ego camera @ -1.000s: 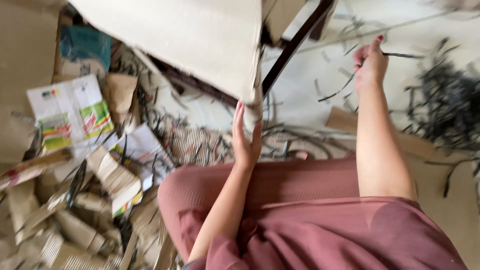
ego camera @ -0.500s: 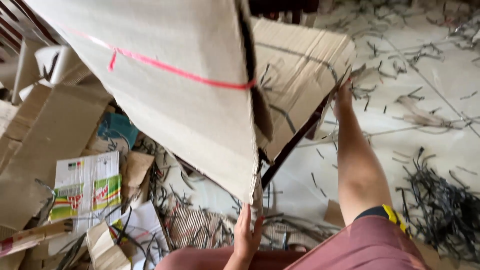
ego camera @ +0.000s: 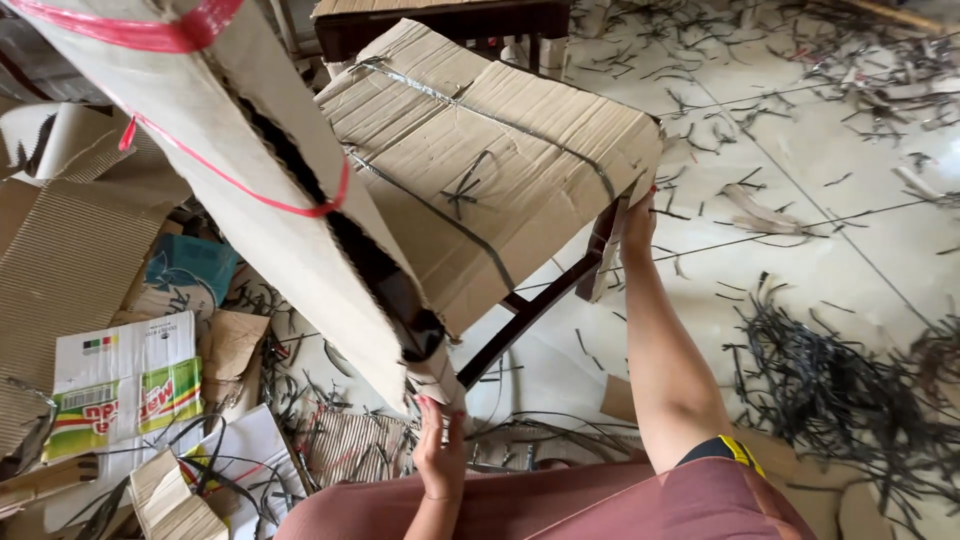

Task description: Wrapping chair legs and frame with cardboard and securing them with ties for protection

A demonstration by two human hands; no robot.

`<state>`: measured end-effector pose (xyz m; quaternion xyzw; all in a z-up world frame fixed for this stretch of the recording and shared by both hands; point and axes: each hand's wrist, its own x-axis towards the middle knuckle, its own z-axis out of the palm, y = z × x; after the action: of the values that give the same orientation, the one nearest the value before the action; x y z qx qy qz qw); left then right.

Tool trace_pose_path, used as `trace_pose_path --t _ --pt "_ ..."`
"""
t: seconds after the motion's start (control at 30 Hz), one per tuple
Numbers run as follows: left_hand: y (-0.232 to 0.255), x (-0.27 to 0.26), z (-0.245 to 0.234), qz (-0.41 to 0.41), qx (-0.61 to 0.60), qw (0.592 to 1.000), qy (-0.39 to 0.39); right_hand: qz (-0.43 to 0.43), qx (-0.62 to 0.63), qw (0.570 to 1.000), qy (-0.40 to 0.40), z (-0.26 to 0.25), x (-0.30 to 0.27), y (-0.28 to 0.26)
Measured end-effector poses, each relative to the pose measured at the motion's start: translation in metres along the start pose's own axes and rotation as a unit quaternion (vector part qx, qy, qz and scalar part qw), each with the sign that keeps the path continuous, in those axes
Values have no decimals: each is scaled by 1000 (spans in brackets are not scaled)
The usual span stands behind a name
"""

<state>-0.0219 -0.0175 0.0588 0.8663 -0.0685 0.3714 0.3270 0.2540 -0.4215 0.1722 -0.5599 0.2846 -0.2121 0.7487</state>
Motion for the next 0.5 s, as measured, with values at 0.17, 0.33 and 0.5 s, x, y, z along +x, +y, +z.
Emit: trace_pose_path --t 0.17,0.33,0.5 --pt "9 24 -26 -38 21 998 46 -54 -75 994 63 -30 -39 10" --pt "-18 39 -33 -93 32 993 68 10 -21 990 137 -47 -109 -2" --pt "-21 64 -48 -128 30 983 126 -27 -96 982 163 -51 -137 10"
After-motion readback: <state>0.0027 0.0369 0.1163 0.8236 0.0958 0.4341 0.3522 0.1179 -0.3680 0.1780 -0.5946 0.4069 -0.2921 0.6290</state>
